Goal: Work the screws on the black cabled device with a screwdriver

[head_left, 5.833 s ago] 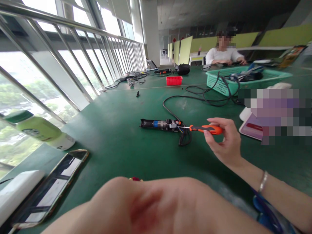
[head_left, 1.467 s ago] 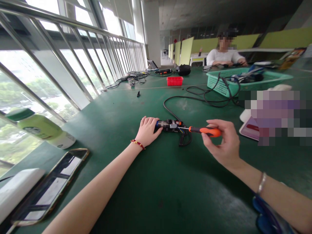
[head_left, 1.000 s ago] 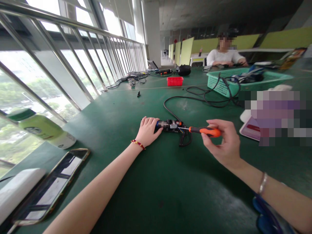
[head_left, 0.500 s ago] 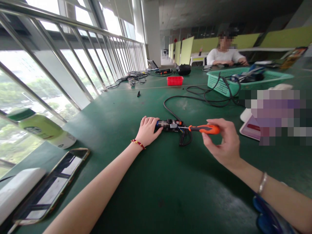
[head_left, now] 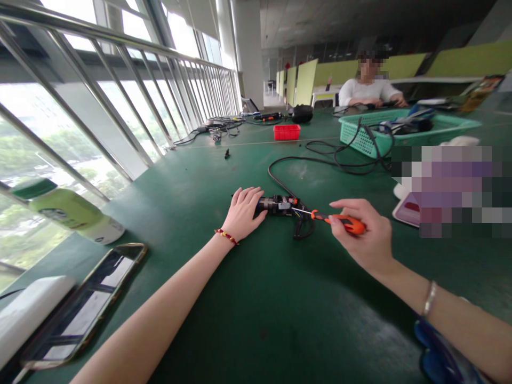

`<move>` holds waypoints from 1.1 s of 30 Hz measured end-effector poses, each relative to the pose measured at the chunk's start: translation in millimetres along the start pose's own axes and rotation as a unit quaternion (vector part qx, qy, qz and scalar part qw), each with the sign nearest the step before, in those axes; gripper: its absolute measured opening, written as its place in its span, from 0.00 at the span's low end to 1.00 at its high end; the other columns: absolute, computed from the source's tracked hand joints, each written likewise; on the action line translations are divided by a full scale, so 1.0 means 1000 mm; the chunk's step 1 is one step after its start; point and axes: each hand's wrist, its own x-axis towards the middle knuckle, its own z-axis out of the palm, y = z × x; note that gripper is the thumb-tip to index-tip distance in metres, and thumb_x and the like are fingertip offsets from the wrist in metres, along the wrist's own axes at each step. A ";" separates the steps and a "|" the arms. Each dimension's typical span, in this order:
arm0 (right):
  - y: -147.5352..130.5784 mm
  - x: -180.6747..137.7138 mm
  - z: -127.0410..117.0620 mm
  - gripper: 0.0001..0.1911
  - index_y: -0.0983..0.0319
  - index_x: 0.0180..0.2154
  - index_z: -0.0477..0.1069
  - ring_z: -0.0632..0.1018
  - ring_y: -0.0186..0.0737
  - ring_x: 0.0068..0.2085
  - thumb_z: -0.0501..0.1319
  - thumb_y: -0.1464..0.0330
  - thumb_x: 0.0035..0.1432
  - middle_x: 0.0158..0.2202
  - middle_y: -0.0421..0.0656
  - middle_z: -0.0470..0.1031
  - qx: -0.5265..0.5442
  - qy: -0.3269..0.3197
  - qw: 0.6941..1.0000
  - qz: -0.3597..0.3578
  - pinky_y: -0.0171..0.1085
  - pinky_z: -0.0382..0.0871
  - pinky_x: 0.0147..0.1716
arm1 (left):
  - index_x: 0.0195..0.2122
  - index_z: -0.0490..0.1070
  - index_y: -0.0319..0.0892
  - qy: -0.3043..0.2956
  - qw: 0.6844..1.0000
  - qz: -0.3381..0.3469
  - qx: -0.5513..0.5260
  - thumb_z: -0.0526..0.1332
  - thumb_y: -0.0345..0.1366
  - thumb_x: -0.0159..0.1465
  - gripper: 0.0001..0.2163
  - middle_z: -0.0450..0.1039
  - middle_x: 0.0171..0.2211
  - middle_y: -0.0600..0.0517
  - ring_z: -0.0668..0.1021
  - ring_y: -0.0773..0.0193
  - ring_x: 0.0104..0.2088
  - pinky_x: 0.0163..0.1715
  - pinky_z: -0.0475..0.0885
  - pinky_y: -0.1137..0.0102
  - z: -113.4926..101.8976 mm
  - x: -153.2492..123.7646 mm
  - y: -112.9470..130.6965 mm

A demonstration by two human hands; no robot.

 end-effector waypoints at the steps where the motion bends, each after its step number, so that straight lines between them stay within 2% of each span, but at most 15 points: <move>1: 0.000 0.000 0.000 0.14 0.58 0.40 0.68 0.74 0.40 0.32 0.63 0.71 0.49 0.30 0.41 0.72 0.004 0.011 1.000 -0.004 0.42 0.72 0.33 | 0.57 0.58 0.41 -0.002 1.000 0.014 -0.001 0.52 0.40 0.63 0.21 0.60 0.59 0.47 0.60 0.56 0.59 0.62 0.48 0.55 -0.001 0.000 0.001; 4: 0.000 0.000 0.001 0.19 0.58 0.43 0.67 0.75 0.42 0.36 0.63 0.72 0.47 0.38 0.44 0.72 0.016 0.042 0.998 -0.031 0.43 0.73 0.35 | 0.59 0.55 0.41 -0.013 0.999 0.036 -0.001 0.51 0.39 0.64 0.22 0.61 0.58 0.46 0.61 0.57 0.59 0.63 0.47 0.55 -0.001 0.001 0.002; 9: -0.002 0.000 0.000 0.12 0.57 0.37 0.69 0.75 0.38 0.30 0.63 0.72 0.48 0.30 0.40 0.72 0.004 0.005 0.999 -0.033 0.37 0.72 0.26 | 0.59 0.56 0.40 -0.027 0.999 0.035 0.008 0.49 0.39 0.65 0.21 0.66 0.52 0.47 0.67 0.58 0.54 0.62 0.50 0.57 0.002 0.002 -0.001; 14: -0.001 0.000 0.000 0.21 0.58 0.44 0.66 0.75 0.42 0.37 0.63 0.73 0.46 0.36 0.43 0.72 0.020 0.029 0.999 -0.035 0.43 0.72 0.35 | 0.59 0.56 0.38 -0.033 0.999 0.030 0.021 0.50 0.39 0.65 0.22 0.66 0.50 0.45 0.67 0.56 0.51 0.58 0.56 0.59 0.003 0.003 0.000; 18: -0.003 0.001 -0.001 0.12 0.57 0.37 0.68 0.75 0.40 0.32 0.62 0.73 0.48 0.28 0.40 0.72 0.003 -0.016 0.999 -0.048 0.39 0.71 0.30 | 0.59 0.55 0.38 -0.035 0.999 0.029 0.019 0.50 0.39 0.65 0.22 0.66 0.50 0.45 0.67 0.55 0.51 0.57 0.57 0.58 0.002 0.003 0.001; 23: -0.003 0.001 0.000 0.19 0.58 0.43 0.66 0.75 0.42 0.35 0.63 0.72 0.47 0.35 0.43 0.72 0.004 0.018 0.999 -0.050 0.41 0.72 0.33 | 0.57 0.57 0.39 -0.038 0.999 0.028 0.013 0.50 0.38 0.65 0.20 0.66 0.51 0.45 0.67 0.56 0.51 0.57 0.58 0.59 0.001 0.003 0.001; 28: -0.004 0.002 -0.001 0.11 0.57 0.36 0.68 0.73 0.37 0.28 0.62 0.73 0.48 0.29 0.40 0.72 -0.003 -0.007 0.998 -0.057 0.38 0.71 0.28 | 0.55 0.60 0.40 -0.031 0.999 0.022 0.005 0.51 0.38 0.65 0.18 0.64 0.53 0.46 0.66 0.56 0.53 0.58 0.57 0.60 0.001 0.003 0.002; 33: -0.003 0.002 0.000 0.18 0.58 0.43 0.67 0.75 0.41 0.35 0.63 0.73 0.47 0.35 0.43 0.73 0.013 0.020 0.998 -0.058 0.42 0.72 0.34 | 0.55 0.60 0.39 -0.035 0.999 0.027 0.012 0.51 0.37 0.65 0.18 0.66 0.51 0.45 0.67 0.56 0.51 0.57 0.57 0.60 0.001 0.004 0.002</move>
